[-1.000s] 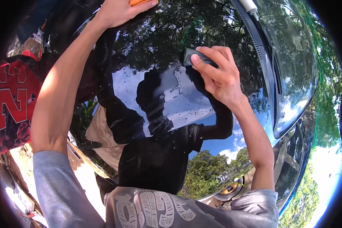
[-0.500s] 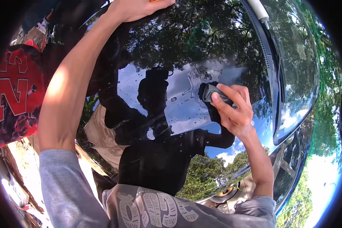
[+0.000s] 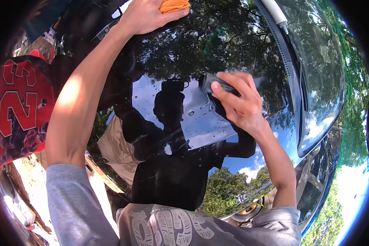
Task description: Sanding and cleaning the surface of a car hood using sandpaper and water.
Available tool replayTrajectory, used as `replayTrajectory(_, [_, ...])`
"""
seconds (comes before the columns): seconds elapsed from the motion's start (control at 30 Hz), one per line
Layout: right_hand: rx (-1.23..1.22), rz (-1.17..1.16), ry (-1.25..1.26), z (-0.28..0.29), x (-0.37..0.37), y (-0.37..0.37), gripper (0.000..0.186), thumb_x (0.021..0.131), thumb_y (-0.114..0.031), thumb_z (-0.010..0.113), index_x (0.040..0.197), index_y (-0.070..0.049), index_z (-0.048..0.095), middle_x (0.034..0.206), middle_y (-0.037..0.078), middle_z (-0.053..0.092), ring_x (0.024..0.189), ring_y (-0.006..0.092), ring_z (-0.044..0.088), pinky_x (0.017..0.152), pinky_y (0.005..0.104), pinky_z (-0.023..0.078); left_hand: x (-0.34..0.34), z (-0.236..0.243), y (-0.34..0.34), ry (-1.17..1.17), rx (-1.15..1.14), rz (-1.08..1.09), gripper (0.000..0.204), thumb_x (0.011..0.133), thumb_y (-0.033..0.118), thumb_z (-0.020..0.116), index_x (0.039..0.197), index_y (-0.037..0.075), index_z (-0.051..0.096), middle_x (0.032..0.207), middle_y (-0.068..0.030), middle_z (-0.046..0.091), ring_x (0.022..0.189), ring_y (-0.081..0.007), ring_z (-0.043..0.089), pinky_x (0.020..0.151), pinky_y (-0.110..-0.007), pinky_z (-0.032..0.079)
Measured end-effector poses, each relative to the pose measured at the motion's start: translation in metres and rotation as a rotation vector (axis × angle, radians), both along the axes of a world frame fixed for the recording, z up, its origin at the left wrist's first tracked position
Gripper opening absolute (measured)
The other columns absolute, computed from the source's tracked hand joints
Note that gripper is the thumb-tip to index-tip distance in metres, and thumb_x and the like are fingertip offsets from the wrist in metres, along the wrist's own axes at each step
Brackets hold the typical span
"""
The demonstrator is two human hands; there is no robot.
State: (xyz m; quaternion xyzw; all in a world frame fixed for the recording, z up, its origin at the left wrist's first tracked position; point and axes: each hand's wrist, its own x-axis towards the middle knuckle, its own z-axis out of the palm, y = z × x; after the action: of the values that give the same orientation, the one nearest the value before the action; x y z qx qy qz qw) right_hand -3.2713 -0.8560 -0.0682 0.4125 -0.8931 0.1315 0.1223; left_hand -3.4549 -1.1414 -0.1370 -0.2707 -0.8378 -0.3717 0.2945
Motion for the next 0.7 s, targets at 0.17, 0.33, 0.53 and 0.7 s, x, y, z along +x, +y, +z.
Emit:
replayTrajectory(0.17, [-0.088,0.084,0.032,0.005,0.002,-0.01,0.045,0.069,0.002,0.081,0.112,-0.01,0.075,0.116,0.016,0.069,0.094,0.0342,0.063,0.078,0.0406,0.055,-0.002,-0.013,-0.001,-0.164,-0.098,-0.064,0.04,0.092,0.042,0.071,0.103,0.005,0.068,0.077,-0.0115,0.064,0.068,-0.0263,0.063,0.065,-0.037,0.05])
replayTrajectory(0.33, [-0.026,0.022,-0.09,0.014,0.017,0.001,0.042,0.074,0.003,0.077,0.113,-0.01,0.074,0.12,0.014,0.067,0.097,0.0362,0.06,0.08,0.0431,0.053,-0.001,0.003,0.003,-0.033,-0.02,0.048,0.05,0.083,0.038,0.078,0.118,0.007,0.062,0.11,-0.0172,0.063,0.104,-0.0378,0.062,0.093,-0.044,0.049])
replayTrajectory(0.53, [-0.074,-0.886,0.195,0.075,0.204,0.138,0.041,0.072,0.014,0.075,0.111,0.001,0.074,0.117,0.018,0.069,0.103,0.0331,0.063,0.086,0.0397,0.051,0.109,0.024,0.024,-0.153,-0.307,0.186,0.049,0.087,0.041,0.074,0.115,0.003,0.059,0.121,-0.0171,0.063,0.123,-0.0407,0.053,0.105,-0.061,0.035])
replayTrajectory(0.7, [-0.108,-1.149,0.27,0.102,0.336,0.139,0.031,0.09,0.007,0.066,0.121,0.006,0.068,0.121,0.026,0.065,0.106,0.0339,0.064,0.09,0.0418,0.054,0.248,0.015,0.083,-0.406,-0.143,0.356,0.066,0.088,0.032,0.076,0.137,-0.002,0.048,0.147,-0.0307,0.042,0.138,-0.051,0.038,0.114,-0.063,0.027])
